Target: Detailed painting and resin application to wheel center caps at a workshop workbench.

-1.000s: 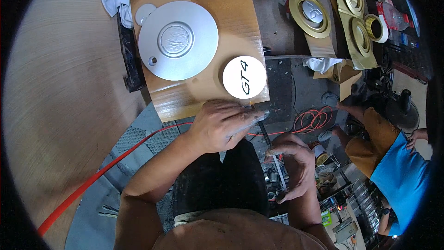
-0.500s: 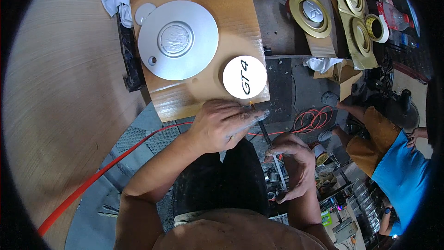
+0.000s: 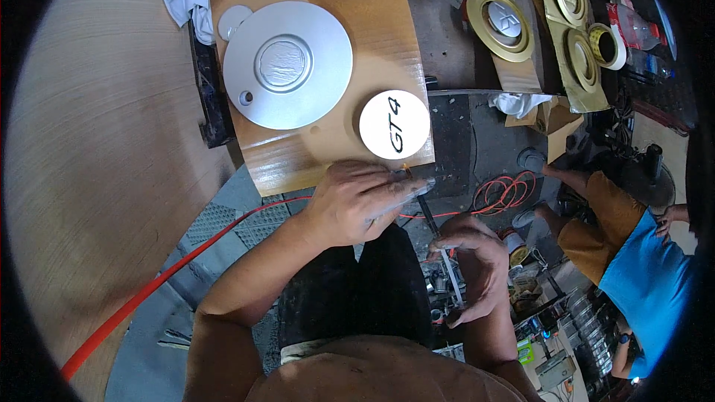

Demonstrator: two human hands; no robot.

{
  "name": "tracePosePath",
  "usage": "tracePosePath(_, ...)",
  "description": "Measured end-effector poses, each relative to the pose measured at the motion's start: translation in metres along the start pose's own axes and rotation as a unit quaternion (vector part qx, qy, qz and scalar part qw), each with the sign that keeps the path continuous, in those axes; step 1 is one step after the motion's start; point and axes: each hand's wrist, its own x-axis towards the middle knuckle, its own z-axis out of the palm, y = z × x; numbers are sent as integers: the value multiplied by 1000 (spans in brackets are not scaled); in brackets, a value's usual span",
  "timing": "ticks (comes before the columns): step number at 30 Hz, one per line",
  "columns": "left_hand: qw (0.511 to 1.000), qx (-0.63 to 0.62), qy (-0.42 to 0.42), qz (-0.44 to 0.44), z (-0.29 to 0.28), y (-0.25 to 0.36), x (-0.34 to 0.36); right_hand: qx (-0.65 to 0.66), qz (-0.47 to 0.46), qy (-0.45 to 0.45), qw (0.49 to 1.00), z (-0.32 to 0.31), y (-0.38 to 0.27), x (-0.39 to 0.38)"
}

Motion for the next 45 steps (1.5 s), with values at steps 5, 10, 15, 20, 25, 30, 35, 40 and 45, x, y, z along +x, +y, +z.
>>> tracePosePath(5, 1000, -4, -1, -5, -2, -2, -2, -1, -1, -6, 1000, 1, -3, 3)
tracePosePath(10, 999, 15, 24, 15, 1, -2, -1, 20, 6, 1, 1000, 2, -2, 2)
tracePosePath(15, 1000, -13, 3, -4, 0, -1, 0, 4, 2, -1, 1000, 0, -3, 1)
tracePosePath(20, 1000, -14, -8, -10, -1, 0, 0, 9, 5, -6, 1000, 0, -4, 2)
tracePosePath(25, 1000, -15, -13, -15, -1, 0, 0, 17, -6, -3, 1000, 1, -3, 3)
tracePosePath(30, 1000, -10, 1, -4, -1, 0, 0, 14, -10, -7, 1000, 0, -3, 3)
tracePosePath(35, 1000, -6, 4, -4, -2, 1, -1, 10, -8, 1, 1000, 2, -4, 3)
tracePosePath(40, 1000, -12, 27, 3, -2, 1, 0, 11, -4, -5, 1000, 2, -3, 3)
tracePosePath(45, 998, -39, 54, -16, -3, 2, 4, 5, -15, -14, 1000, 3, -6, 13)
